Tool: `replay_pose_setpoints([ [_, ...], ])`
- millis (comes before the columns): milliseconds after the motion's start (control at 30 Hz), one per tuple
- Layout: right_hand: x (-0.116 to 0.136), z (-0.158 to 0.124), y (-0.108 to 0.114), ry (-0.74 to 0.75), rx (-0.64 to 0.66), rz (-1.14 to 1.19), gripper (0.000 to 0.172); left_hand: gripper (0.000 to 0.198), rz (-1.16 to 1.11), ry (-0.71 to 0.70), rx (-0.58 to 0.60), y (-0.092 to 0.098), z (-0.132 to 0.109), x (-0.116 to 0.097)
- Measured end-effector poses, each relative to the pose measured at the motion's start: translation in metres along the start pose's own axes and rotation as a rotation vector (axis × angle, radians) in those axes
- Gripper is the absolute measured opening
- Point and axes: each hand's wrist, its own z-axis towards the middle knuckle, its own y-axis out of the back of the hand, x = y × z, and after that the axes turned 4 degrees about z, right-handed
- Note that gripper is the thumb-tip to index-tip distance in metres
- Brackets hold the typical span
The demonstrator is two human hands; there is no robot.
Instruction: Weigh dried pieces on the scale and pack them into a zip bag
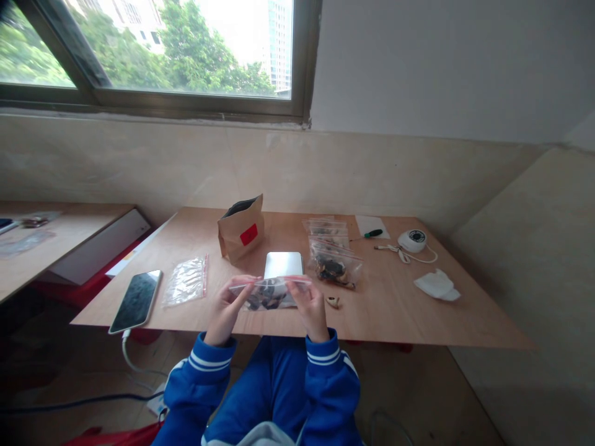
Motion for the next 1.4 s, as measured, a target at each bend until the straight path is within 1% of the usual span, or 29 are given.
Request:
replay_pose_setpoints([
  [100,0.005,0.000,0.000,0.049,0.012,-0.032,0.022,0.021,0.050,0.006,-0.017,0.001,0.000,0.000],
  [200,0.005,0.000,0.000,0.110,-0.004,-0.086,0.020,0.023,0.079,0.025,-0.019,0.001,-0.002,0.000],
  [400,0.002,-0.001,-0.004,0.219,-0.080,-0.204,0.016,0.026,0.158,0.042,-0.094,0.000,-0.008,-0.003],
  [467,0.003,-0.002,-0.006,0.208,-0.082,-0.190,0.016,0.026,0.188,0.048,-0.133,0.000,-0.009,-0.005],
  [567,0.003,-0.002,-0.009,0.139,-0.097,-0.111,0.018,0.026,0.197,0.048,-0.163,-0.001,-0.009,-0.009],
  [667,0.000,-0.001,-0.010,0.066,-0.092,0.025,0.022,0.025,0.115,0.033,-0.141,-0.002,-0.008,-0.011],
  [767,-0.003,-0.002,-0.008,-0.029,0.002,0.152,0.025,0.023,0.029,0.000,-0.090,-0.001,-0.007,-0.010],
  [867,-0.003,-0.002,-0.007,-0.091,0.088,0.187,0.030,0.022,0.001,0.011,-0.007,0.002,-0.006,-0.009],
  [933,-0.001,-0.003,-0.007,-0.079,0.135,0.135,0.029,0.023,0.000,0.026,0.063,0.002,-0.006,-0.009],
  [1000,0.002,-0.003,-0.008,-0.044,0.139,0.066,0.024,0.022,0.008,0.032,0.096,0.002,-0.007,-0.008],
  [1100,0.003,-0.002,-0.009,-0.003,0.111,0.004,0.022,0.020,0.030,0.035,0.088,0.002,-0.008,-0.007],
  [1200,0.002,-0.002,-0.008,0.024,0.111,-0.039,0.022,0.022,0.074,0.042,0.096,0.002,-0.006,-0.008],
  [1400,0.002,-0.002,-0.006,0.123,0.083,-0.072,0.017,0.020,0.144,0.018,0.049,0.003,-0.005,-0.008],
])
